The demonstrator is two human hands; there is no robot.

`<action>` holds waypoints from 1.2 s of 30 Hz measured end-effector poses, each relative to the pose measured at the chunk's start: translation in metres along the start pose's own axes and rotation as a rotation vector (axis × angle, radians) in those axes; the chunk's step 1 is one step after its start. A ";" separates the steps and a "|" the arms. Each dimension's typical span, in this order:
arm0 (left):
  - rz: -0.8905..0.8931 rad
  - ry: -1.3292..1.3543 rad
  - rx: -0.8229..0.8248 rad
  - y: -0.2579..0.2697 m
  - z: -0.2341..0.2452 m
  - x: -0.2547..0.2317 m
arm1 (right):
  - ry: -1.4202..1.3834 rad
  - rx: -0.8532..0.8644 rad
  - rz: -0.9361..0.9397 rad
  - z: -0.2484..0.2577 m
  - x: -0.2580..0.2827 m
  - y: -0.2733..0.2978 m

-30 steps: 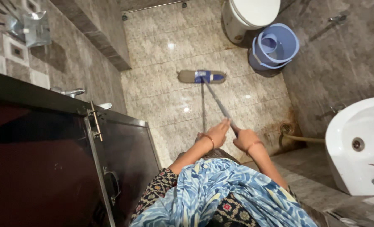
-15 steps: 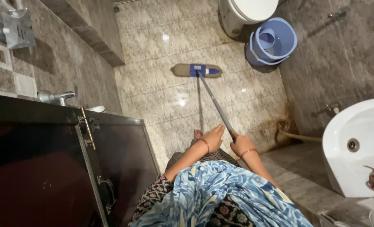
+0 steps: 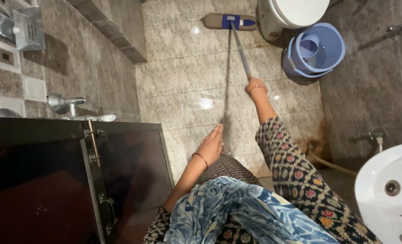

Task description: The person mops the tiled floor of a bathroom using a flat mop, moving the mop head around the toilet, sink, and entryway.

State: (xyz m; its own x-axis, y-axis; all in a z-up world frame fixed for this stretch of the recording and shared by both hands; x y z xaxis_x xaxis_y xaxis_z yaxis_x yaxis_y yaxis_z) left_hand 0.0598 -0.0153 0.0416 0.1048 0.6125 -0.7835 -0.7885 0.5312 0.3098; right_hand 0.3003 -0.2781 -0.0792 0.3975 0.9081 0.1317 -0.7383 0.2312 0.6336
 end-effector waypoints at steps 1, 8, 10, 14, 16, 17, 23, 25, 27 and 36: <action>0.026 0.018 -0.005 0.002 0.004 0.000 | -0.010 0.018 -0.017 0.012 0.004 -0.005; 0.004 0.010 -0.039 0.009 -0.003 0.007 | 0.131 0.030 0.034 -0.001 0.001 0.003; -0.026 -0.004 -0.025 0.008 -0.009 0.007 | 0.191 0.036 0.070 -0.021 -0.011 0.027; -0.085 -0.077 0.020 -0.002 -0.029 0.014 | 0.128 0.088 0.056 -0.051 -0.030 0.094; -0.166 -0.108 -0.001 -0.008 -0.042 0.019 | 0.098 0.179 -0.003 -0.062 -0.040 0.136; -0.166 -0.113 0.030 -0.010 -0.050 0.021 | 0.082 0.224 -0.033 -0.068 -0.044 0.159; -0.220 -0.122 0.164 -0.009 -0.092 0.002 | 0.164 0.237 0.091 -0.080 -0.067 0.305; -0.319 -0.100 0.168 -0.005 -0.110 -0.003 | 0.128 0.199 0.120 -0.082 -0.076 0.353; -0.350 -0.156 0.263 -0.003 -0.138 -0.002 | 0.130 0.198 0.150 -0.085 -0.084 0.392; -0.367 -0.196 0.457 -0.007 -0.191 0.021 | -0.039 0.140 0.108 -0.132 -0.102 0.411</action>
State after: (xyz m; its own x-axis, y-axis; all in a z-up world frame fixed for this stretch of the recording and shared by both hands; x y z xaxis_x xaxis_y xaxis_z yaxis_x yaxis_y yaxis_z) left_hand -0.0484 -0.1181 -0.0794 0.4634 0.4158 -0.7826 -0.3457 0.8980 0.2724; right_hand -0.1159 -0.2299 0.0675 0.3434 0.9099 0.2326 -0.6959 0.0801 0.7136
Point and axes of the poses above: each hand's wrist, its own y-axis away from the middle knuckle, its own z-axis out of the back of the hand, x = y × z, the point moved 3 cm from there along -y, towards the middle knuckle, and after that the axes turned 7 degrees about x, right-handed, at the moved point
